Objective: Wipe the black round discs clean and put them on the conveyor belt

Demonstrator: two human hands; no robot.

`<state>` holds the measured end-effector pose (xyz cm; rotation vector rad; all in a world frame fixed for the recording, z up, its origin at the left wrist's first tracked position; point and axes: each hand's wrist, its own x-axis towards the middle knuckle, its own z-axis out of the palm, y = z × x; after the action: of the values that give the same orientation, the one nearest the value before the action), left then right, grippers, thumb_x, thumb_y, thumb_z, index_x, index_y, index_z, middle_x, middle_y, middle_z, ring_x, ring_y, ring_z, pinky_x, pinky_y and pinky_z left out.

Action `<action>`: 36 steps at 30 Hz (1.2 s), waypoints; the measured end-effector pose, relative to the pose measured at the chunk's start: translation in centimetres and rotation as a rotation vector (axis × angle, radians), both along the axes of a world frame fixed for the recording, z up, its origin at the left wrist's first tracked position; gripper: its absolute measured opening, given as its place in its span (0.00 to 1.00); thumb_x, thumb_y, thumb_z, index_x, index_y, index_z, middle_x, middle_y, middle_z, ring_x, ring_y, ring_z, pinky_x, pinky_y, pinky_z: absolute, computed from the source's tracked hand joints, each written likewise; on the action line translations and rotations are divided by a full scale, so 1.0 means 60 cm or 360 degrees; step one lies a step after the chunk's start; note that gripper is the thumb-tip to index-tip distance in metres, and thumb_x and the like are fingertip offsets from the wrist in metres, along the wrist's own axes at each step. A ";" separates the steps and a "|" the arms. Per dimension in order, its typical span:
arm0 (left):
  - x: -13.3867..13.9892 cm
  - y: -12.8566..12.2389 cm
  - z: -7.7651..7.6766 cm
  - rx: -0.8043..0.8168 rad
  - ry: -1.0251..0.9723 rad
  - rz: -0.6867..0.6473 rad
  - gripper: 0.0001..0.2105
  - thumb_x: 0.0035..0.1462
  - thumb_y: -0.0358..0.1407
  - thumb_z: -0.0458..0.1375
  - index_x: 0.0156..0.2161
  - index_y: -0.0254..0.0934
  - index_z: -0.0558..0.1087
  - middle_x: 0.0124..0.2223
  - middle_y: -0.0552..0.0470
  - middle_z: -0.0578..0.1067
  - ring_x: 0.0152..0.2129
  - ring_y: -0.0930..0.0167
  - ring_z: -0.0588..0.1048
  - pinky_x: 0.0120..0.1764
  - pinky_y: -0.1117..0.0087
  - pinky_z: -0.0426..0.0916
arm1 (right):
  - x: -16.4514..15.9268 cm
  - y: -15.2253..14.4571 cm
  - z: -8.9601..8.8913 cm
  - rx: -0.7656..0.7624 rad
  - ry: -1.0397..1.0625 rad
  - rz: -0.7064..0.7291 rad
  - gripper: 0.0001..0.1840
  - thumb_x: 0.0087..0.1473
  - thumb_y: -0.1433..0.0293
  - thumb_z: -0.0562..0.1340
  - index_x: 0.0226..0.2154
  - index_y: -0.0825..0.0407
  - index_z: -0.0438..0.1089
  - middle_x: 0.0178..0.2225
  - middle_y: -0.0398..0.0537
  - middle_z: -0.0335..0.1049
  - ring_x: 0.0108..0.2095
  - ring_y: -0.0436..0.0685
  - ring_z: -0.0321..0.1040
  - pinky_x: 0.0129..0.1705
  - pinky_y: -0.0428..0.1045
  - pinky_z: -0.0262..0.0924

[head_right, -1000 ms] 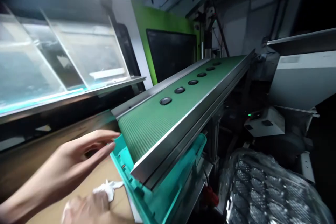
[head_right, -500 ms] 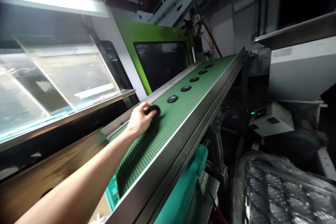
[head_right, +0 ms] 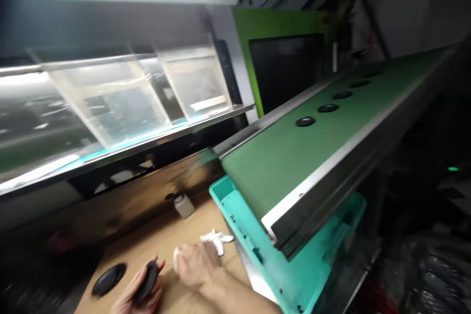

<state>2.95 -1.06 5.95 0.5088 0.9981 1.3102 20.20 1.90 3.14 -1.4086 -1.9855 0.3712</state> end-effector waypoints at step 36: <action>-0.026 -0.008 -0.056 0.0159 -0.0700 -0.0300 0.19 0.64 0.43 0.47 0.51 0.31 0.69 0.51 0.38 0.74 0.48 0.61 0.74 0.54 0.58 0.65 | -0.101 -0.093 -0.012 0.0505 -0.0370 0.0155 0.21 0.63 0.66 0.53 0.57 0.48 0.63 0.51 0.57 0.60 0.46 0.65 0.56 0.47 0.59 0.60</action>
<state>1.40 -1.54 2.61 0.3579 0.5105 1.2355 14.12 -3.68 2.41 -1.1991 -2.1896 -0.0701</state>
